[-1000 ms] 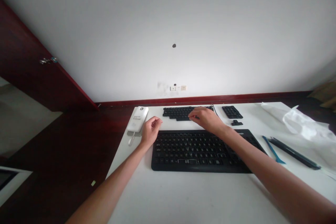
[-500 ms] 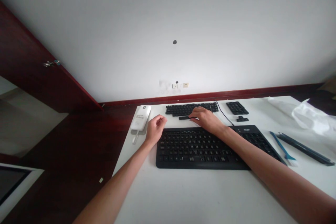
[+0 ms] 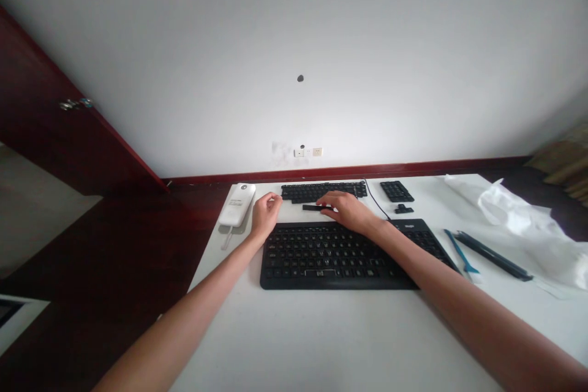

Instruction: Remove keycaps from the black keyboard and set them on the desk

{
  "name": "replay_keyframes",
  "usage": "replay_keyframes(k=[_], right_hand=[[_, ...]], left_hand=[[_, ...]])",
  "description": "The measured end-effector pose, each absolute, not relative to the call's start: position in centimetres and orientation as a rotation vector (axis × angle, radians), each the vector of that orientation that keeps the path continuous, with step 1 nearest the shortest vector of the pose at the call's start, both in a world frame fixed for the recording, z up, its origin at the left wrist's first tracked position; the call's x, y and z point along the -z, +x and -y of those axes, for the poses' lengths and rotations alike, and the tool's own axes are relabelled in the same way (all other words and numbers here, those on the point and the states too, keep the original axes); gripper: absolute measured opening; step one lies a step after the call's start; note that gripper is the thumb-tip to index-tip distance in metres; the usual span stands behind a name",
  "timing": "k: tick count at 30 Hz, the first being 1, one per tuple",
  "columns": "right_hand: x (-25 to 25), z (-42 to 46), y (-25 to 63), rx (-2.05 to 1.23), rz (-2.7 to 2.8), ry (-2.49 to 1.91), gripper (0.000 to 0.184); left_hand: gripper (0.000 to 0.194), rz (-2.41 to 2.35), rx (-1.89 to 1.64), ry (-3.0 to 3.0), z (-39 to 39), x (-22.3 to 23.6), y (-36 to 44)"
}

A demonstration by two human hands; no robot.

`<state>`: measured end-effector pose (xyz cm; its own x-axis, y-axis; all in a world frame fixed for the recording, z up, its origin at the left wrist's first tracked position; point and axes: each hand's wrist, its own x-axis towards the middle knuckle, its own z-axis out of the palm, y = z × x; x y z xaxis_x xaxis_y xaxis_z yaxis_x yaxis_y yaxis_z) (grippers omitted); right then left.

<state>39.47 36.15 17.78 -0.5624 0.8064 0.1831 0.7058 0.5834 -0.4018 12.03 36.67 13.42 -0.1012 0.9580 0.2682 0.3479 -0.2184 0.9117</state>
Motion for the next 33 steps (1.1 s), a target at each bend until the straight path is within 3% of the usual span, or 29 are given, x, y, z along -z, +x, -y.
replay_keyframes(k=[3, 8, 15, 33], right_hand=[[-20.2, -35.4, 39.9, -0.615, 2.513, -1.230, 0.021], [-23.4, -33.7, 40.5, -1.307, 2.614, -1.176, 0.027], [-24.3, -31.6, 38.8, -1.549, 2.626, -1.338, 0.028], [-23.6, -28.5, 35.4, -1.217, 2.751, -1.383, 0.022]], left_hand=[[0.028, -1.424, -1.349, 1.593, -36.3, -13.4, 11.8], [0.028, -1.389, -1.313, 1.654, -35.9, -13.5, 11.6], [0.030, -1.325, -1.240, 1.771, -35.5, -13.7, 11.8], [0.028, -1.288, -1.205, 1.844, -35.4, -13.7, 11.8]])
